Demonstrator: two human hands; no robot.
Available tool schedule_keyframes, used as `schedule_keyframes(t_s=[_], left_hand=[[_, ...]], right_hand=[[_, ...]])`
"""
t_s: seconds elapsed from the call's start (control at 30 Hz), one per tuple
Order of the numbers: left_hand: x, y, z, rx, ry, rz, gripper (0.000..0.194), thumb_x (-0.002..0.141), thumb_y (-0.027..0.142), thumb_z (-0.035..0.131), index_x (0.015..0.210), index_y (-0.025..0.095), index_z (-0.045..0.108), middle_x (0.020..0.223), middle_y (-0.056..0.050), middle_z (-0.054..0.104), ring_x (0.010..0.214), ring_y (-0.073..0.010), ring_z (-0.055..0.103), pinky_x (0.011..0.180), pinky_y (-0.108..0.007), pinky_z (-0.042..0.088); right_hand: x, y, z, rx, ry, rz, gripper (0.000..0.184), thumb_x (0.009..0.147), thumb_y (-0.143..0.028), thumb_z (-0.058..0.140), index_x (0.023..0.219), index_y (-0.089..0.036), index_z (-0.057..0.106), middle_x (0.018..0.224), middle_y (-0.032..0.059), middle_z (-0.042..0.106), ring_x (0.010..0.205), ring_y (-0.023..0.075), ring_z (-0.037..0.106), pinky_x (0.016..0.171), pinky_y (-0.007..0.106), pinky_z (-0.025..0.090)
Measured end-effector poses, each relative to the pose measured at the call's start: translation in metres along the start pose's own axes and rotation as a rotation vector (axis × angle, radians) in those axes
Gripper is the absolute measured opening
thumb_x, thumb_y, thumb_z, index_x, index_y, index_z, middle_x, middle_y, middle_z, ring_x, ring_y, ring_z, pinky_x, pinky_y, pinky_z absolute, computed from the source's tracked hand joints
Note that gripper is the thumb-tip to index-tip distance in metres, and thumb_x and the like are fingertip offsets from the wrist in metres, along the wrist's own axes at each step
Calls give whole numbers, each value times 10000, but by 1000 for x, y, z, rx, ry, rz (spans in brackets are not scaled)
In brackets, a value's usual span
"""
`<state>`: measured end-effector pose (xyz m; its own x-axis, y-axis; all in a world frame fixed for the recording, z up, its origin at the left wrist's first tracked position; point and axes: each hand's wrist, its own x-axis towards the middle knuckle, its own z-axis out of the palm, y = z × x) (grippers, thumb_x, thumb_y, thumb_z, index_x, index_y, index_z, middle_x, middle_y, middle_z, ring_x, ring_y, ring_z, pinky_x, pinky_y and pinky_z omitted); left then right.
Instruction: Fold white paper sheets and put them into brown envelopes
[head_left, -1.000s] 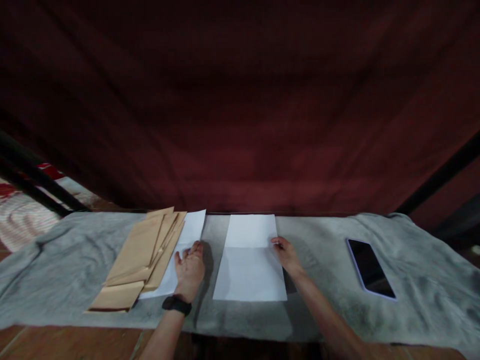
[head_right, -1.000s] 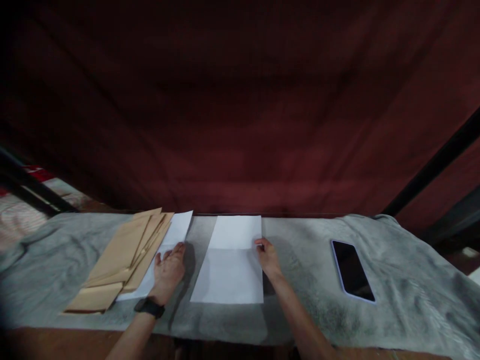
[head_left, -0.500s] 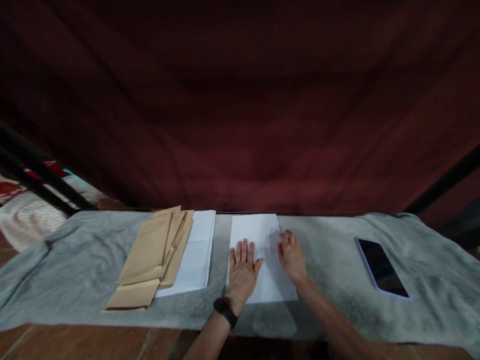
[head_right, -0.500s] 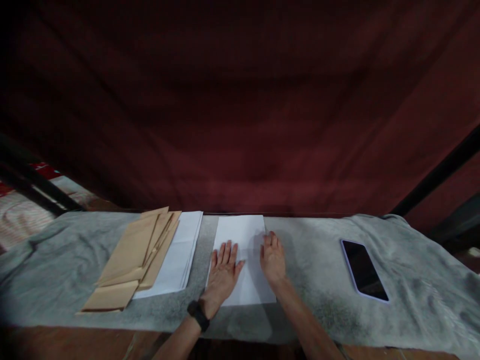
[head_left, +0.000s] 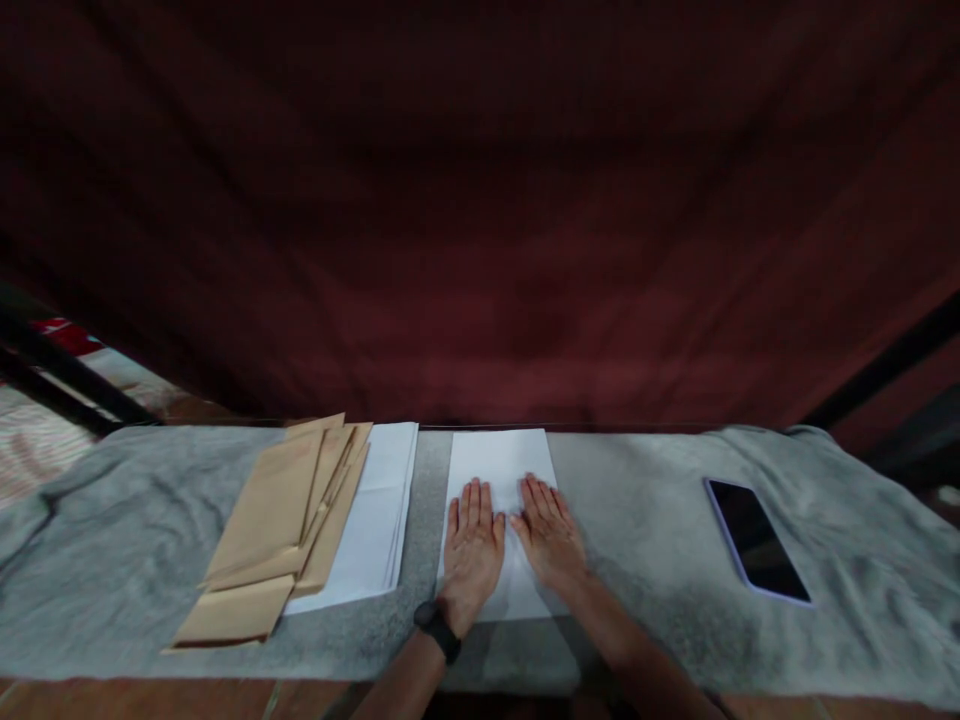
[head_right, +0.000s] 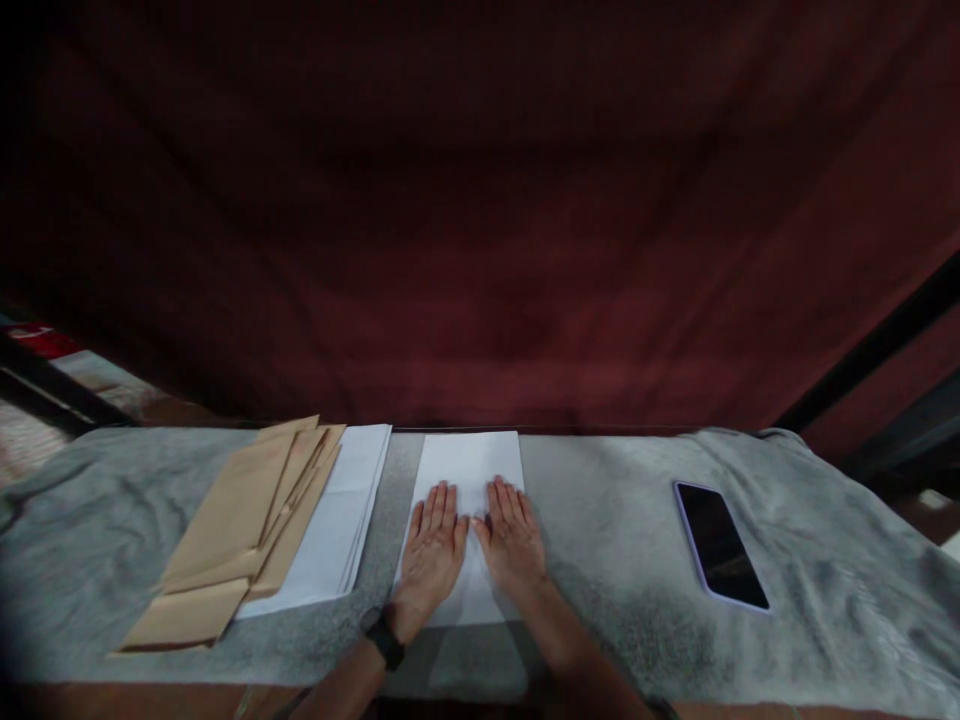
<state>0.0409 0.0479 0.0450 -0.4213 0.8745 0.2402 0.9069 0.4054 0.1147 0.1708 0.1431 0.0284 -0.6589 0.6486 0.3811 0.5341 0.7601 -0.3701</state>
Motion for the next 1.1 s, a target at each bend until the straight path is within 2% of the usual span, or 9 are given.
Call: schedule_keyframes(t_s=[0.13, 0.23, 0.37, 0.5, 0.63, 0.73, 0.87, 1.0, 1.1], left_hand=[[-7, -22, -2, 20, 70, -77, 589, 1013, 343, 317, 1540, 87, 373, 1582, -180, 403, 1499, -290, 319, 1215, -497, 293], [-13, -36, -4, 14, 77, -93, 598, 1013, 353, 322, 1533, 64, 378, 1575, -189, 410, 1482, -299, 353, 1215, -480, 301], [-18, -44, -10, 7, 78, -108, 602, 1007, 333, 319, 1530, 38, 374, 1565, -215, 409, 1473, -311, 367, 1210, -494, 308], [-21, -28, -18, -2, 91, -40, 601, 1004, 287, 309, 1551, 40, 323, 1593, -208, 362, 1508, -310, 289, 1226, -521, 271], [-31, 0, -12, -29, 29, 151, 615, 984, 184, 289, 1586, 70, 232, 1632, -158, 300, 1526, -262, 244, 1242, -482, 262], [-37, 7, -4, 3, 32, 183, 657, 965, 139, 299, 1604, 98, 150, 1623, -153, 324, 1514, -261, 277, 1224, -501, 296], [-43, -8, -1, 62, 116, 138, 648, 1006, 259, 348, 1604, 102, 153, 1605, -166, 359, 1499, -271, 316, 1203, -499, 331], [-47, -25, -4, 75, 151, 96, 630, 1022, 351, 358, 1575, 65, 263, 1591, -191, 378, 1487, -286, 344, 1194, -481, 344], [-50, -32, -3, 77, 162, 57, 612, 1028, 379, 343, 1547, 53, 336, 1572, -197, 411, 1464, -295, 388, 1179, -475, 363]], right_hand=[[-4, 17, -7, -13, 67, 77, 603, 1040, -469, 367, 1537, -129, 398, 1579, 162, 397, 1451, 328, 396, 1194, 548, 276], [-7, 26, -10, -22, 85, 125, 608, 1038, -470, 353, 1531, -119, 405, 1576, 166, 403, 1447, 345, 395, 1189, 563, 266], [-9, 35, -18, -40, 119, 194, 594, 1030, -455, 345, 1527, -137, 416, 1575, 153, 413, 1456, 349, 377, 1193, 585, 240], [-13, 17, -19, -23, 101, 170, 603, 1036, -416, 321, 1536, -86, 387, 1599, 178, 353, 1485, 355, 321, 1198, 603, 239], [-24, -20, -8, 39, -66, -51, 559, 1057, -361, 281, 1577, -159, 314, 1614, 97, 352, 1487, 241, 342, 1213, 466, 315], [-33, -32, -4, -31, -66, -142, 556, 1060, -340, 295, 1581, -147, 293, 1603, 106, 374, 1482, 226, 351, 1217, 452, 320], [-38, -15, -12, -159, -2, -156, 590, 1052, -391, 368, 1561, -95, 329, 1580, 151, 406, 1475, 256, 363, 1221, 466, 297], [-41, 8, -21, -252, 7, -63, 615, 1052, -434, 358, 1556, -83, 334, 1574, 172, 411, 1462, 283, 384, 1209, 474, 292], [-44, 17, -25, -293, 10, 2, 645, 1049, -479, 332, 1556, -79, 336, 1560, 173, 434, 1449, 294, 403, 1204, 476, 290]])
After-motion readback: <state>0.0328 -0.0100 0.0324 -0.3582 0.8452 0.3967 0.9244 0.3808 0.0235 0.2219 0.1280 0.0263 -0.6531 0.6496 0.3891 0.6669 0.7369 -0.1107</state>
